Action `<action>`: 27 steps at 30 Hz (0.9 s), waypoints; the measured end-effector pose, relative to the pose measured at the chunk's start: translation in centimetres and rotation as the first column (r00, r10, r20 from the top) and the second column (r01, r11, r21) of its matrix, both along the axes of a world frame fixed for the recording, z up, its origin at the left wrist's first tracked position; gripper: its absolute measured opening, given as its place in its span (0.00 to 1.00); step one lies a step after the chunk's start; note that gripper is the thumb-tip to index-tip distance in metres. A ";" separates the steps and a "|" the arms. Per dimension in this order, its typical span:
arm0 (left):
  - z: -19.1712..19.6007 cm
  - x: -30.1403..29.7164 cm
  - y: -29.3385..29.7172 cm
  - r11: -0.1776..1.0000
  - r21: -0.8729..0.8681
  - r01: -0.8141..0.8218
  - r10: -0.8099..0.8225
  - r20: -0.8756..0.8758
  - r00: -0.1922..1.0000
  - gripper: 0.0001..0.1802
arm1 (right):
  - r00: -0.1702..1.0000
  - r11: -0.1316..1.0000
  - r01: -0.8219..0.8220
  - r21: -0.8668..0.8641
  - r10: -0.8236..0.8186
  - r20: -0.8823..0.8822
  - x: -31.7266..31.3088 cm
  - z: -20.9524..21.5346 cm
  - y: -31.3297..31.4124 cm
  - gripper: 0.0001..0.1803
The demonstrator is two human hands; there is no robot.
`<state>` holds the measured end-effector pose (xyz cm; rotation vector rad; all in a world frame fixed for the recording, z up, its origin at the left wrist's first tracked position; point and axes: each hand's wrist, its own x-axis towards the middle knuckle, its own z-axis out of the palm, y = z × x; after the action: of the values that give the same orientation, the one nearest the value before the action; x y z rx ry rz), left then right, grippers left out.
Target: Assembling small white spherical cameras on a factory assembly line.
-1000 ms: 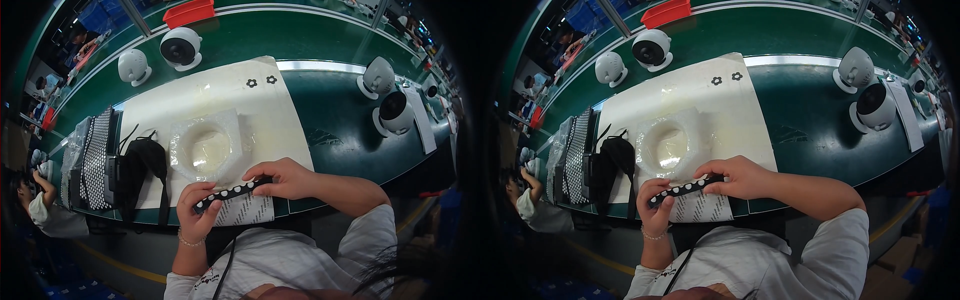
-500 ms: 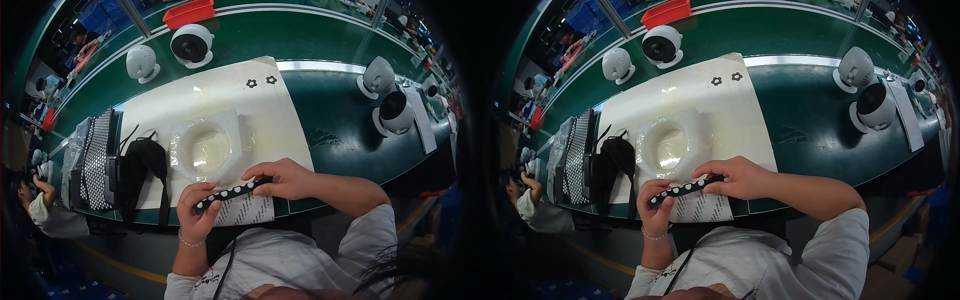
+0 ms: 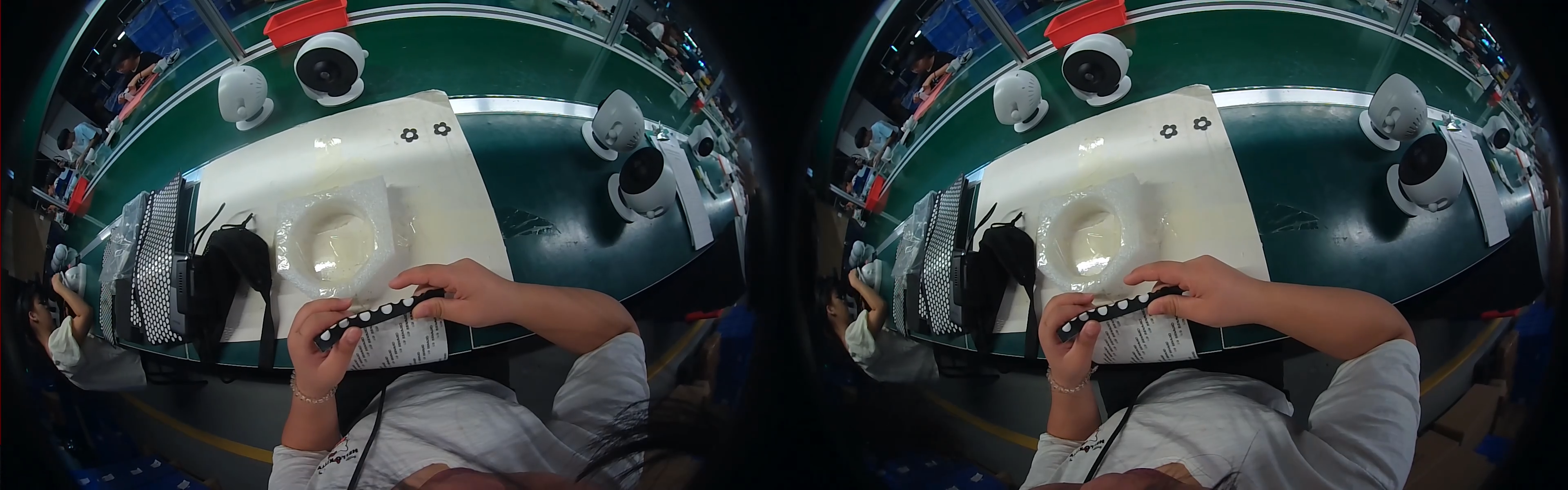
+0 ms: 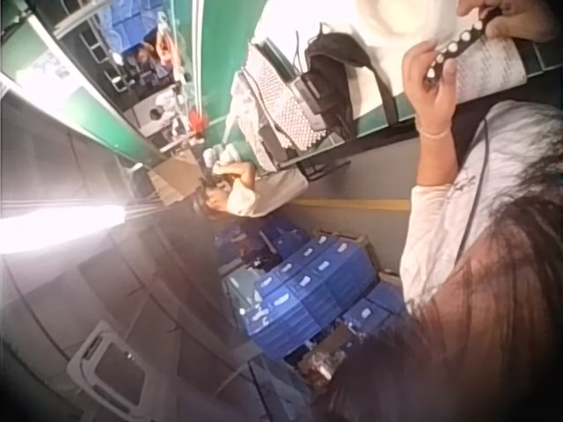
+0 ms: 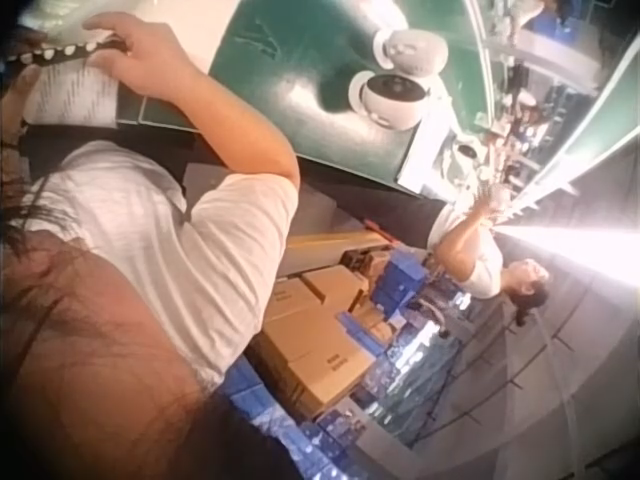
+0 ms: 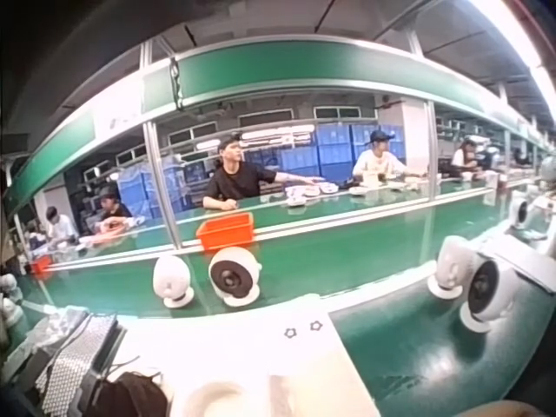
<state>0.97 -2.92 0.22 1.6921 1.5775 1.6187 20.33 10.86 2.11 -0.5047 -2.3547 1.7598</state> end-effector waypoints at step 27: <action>-1.3 -5.2 -4.8 0.976 0.025 -0.216 0.215 0.041 0.976 0.12 | 0.996 0.633 -0.006 0.774 -0.064 0.060 -20.7 0.8 14.2 0.26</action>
<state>-4.26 -7.72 -1.13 1.5391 1.7792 1.7725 -0.38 25.07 2.87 -0.4528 -2.8111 0.5420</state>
